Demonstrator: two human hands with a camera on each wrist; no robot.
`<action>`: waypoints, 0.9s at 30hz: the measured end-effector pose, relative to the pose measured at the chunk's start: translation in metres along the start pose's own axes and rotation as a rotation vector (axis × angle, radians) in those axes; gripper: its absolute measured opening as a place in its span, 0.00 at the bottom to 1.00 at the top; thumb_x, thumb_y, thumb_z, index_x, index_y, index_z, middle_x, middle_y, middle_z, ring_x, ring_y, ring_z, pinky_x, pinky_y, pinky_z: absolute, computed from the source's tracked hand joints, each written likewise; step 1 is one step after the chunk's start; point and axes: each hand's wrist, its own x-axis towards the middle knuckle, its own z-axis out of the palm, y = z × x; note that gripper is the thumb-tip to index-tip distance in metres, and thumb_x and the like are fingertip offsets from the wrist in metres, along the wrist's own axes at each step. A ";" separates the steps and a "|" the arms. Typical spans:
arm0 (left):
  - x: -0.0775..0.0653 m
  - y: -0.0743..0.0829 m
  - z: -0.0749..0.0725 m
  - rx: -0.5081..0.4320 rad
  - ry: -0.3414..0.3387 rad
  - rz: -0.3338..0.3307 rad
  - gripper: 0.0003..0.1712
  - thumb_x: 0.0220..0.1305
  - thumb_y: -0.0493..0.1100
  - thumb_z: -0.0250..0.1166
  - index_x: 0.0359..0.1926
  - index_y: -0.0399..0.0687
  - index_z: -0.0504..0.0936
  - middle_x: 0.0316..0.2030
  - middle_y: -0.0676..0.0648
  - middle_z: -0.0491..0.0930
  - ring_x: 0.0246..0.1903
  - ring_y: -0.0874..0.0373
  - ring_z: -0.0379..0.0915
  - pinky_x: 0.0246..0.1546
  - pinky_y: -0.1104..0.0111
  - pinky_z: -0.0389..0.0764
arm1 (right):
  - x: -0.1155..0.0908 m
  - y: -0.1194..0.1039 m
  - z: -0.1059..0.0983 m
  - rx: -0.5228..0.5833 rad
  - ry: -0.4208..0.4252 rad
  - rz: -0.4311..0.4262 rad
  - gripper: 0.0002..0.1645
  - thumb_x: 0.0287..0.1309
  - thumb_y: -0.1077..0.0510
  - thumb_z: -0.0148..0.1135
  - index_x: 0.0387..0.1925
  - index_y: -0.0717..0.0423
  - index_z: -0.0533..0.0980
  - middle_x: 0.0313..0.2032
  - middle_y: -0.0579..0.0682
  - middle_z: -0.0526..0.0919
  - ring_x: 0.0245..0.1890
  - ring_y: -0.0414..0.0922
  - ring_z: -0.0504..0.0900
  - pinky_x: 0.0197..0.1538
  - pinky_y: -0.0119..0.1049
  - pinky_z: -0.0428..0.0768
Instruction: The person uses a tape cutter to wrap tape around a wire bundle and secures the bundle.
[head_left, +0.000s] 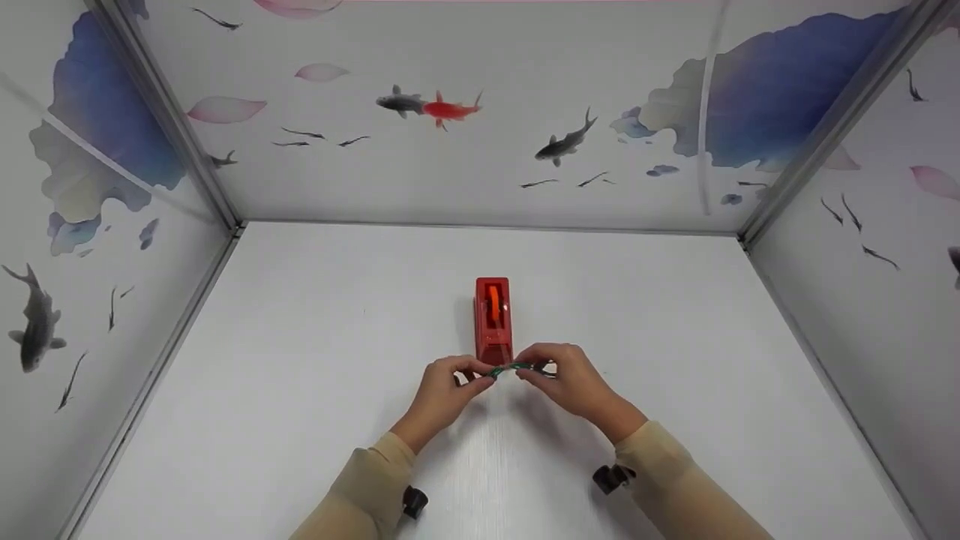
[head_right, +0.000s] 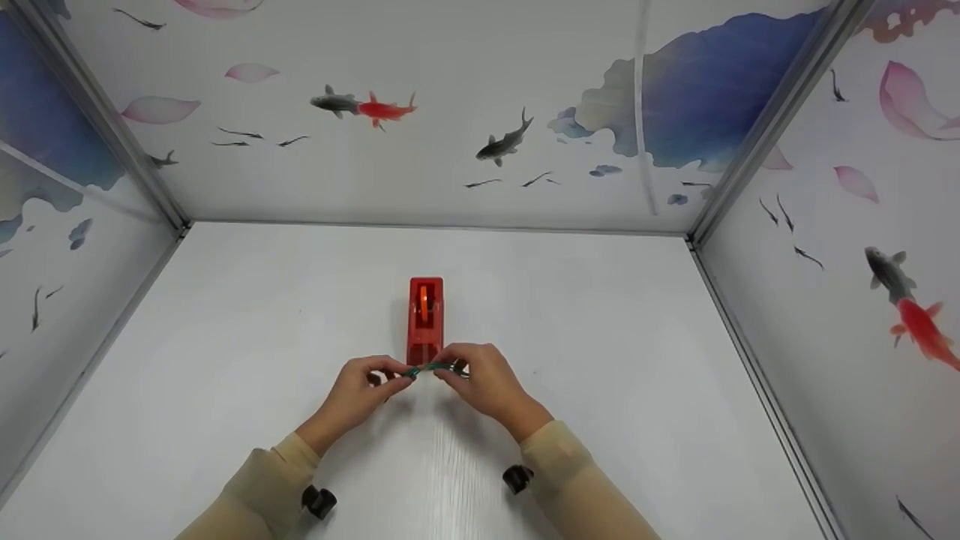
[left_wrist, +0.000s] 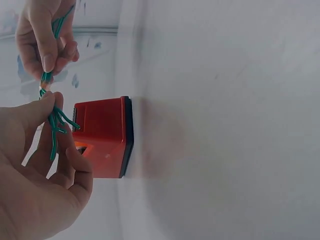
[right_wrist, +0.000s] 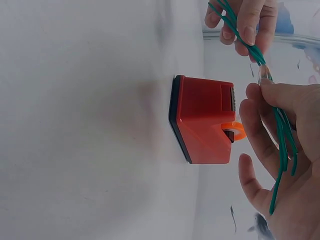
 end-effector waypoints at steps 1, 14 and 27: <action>0.000 0.000 0.000 0.003 0.004 0.003 0.06 0.65 0.42 0.74 0.43 0.56 0.91 0.37 0.55 0.87 0.40 0.60 0.75 0.39 0.72 0.77 | 0.000 0.001 0.000 0.007 -0.003 0.007 0.09 0.64 0.58 0.71 0.45 0.43 0.86 0.42 0.47 0.91 0.40 0.36 0.85 0.50 0.36 0.85; 0.000 0.001 0.000 0.102 0.079 0.108 0.10 0.60 0.40 0.76 0.41 0.59 0.93 0.38 0.58 0.88 0.40 0.54 0.76 0.38 0.70 0.77 | 0.001 0.008 0.000 0.070 -0.127 0.084 0.12 0.72 0.53 0.64 0.54 0.44 0.83 0.45 0.51 0.90 0.45 0.45 0.85 0.53 0.45 0.84; 0.000 0.003 0.001 0.351 0.205 0.318 0.09 0.55 0.38 0.79 0.39 0.52 0.94 0.36 0.54 0.88 0.40 0.61 0.74 0.43 0.68 0.82 | 0.006 0.011 -0.001 0.105 -0.158 0.050 0.14 0.77 0.52 0.56 0.52 0.50 0.84 0.38 0.53 0.89 0.45 0.55 0.84 0.50 0.40 0.81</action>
